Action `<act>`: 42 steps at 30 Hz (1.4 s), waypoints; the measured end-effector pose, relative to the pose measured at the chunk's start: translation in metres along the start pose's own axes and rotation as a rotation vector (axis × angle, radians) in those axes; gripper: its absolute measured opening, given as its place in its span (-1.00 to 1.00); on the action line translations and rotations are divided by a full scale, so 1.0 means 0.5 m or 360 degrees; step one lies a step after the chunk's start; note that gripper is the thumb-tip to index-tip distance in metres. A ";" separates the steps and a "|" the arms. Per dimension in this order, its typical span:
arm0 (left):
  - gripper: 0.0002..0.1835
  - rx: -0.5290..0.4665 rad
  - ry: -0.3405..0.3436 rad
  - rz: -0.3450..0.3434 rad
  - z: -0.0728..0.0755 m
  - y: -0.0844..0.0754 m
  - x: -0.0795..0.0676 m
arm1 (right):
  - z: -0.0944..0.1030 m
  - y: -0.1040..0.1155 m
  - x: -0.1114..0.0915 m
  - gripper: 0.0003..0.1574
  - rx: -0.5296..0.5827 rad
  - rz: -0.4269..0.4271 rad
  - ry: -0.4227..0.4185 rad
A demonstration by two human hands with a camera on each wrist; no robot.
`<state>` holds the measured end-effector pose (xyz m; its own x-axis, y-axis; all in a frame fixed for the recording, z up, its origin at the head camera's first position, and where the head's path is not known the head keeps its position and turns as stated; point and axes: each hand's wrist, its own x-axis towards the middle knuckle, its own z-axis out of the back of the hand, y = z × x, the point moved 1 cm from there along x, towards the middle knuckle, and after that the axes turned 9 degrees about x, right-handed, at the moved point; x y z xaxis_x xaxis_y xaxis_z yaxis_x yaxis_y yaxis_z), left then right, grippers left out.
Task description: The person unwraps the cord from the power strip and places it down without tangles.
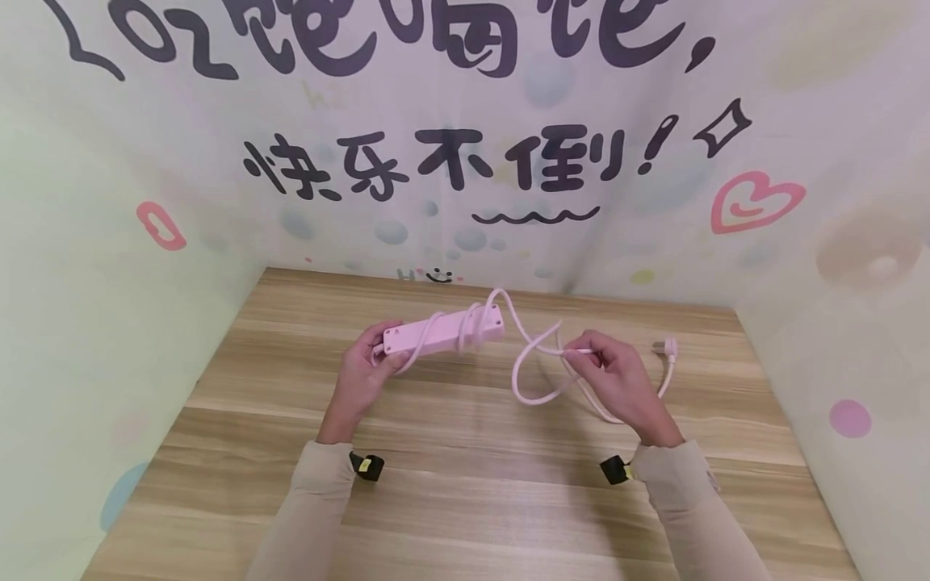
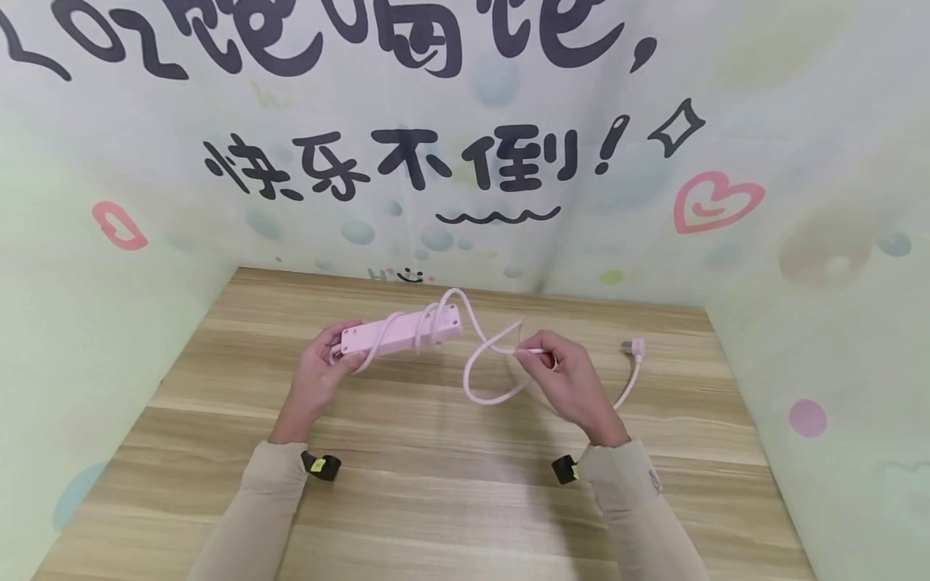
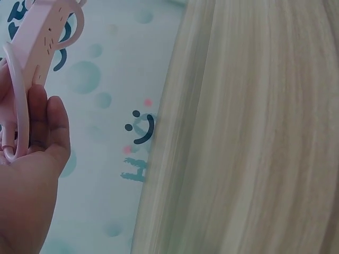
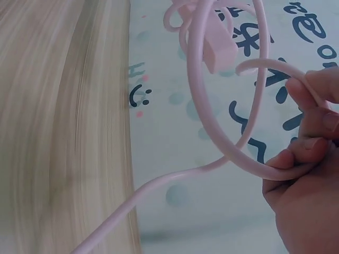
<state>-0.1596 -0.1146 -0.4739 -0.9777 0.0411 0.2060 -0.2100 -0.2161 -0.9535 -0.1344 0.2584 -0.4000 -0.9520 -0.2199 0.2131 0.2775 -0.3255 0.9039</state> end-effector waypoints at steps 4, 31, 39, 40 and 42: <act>-0.46 0.0003 -0.0030 0.0017 0.004 0.000 0.000 | 0.000 0.004 -0.011 -0.91 -0.0002 -0.0013 0.0070; -0.47 0.0008 -0.0057 0.0011 0.011 -0.010 -0.004 | -0.025 -0.075 -0.002 -0.77 -0.0045 -0.0322 0.0250; -0.47 -0.0012 -0.0030 -0.0018 0.006 -0.008 -0.007 | -0.024 -0.097 0.012 -0.74 -0.0027 -0.0449 0.0185; -0.47 -0.0009 -0.0025 -0.0019 0.005 -0.008 -0.008 | -0.024 -0.098 0.015 -0.73 -0.0019 -0.0455 0.0176; -0.47 -0.0018 -0.0011 -0.0016 0.003 -0.008 -0.009 | -0.024 -0.101 0.019 -0.71 0.0005 -0.0478 0.0163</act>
<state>-0.1543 -0.1156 -0.4708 -0.9755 0.0364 0.2171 -0.2199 -0.2048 -0.9538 -0.1558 0.2617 -0.4480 -0.9732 -0.2060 -0.1020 -0.0148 -0.3869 0.9220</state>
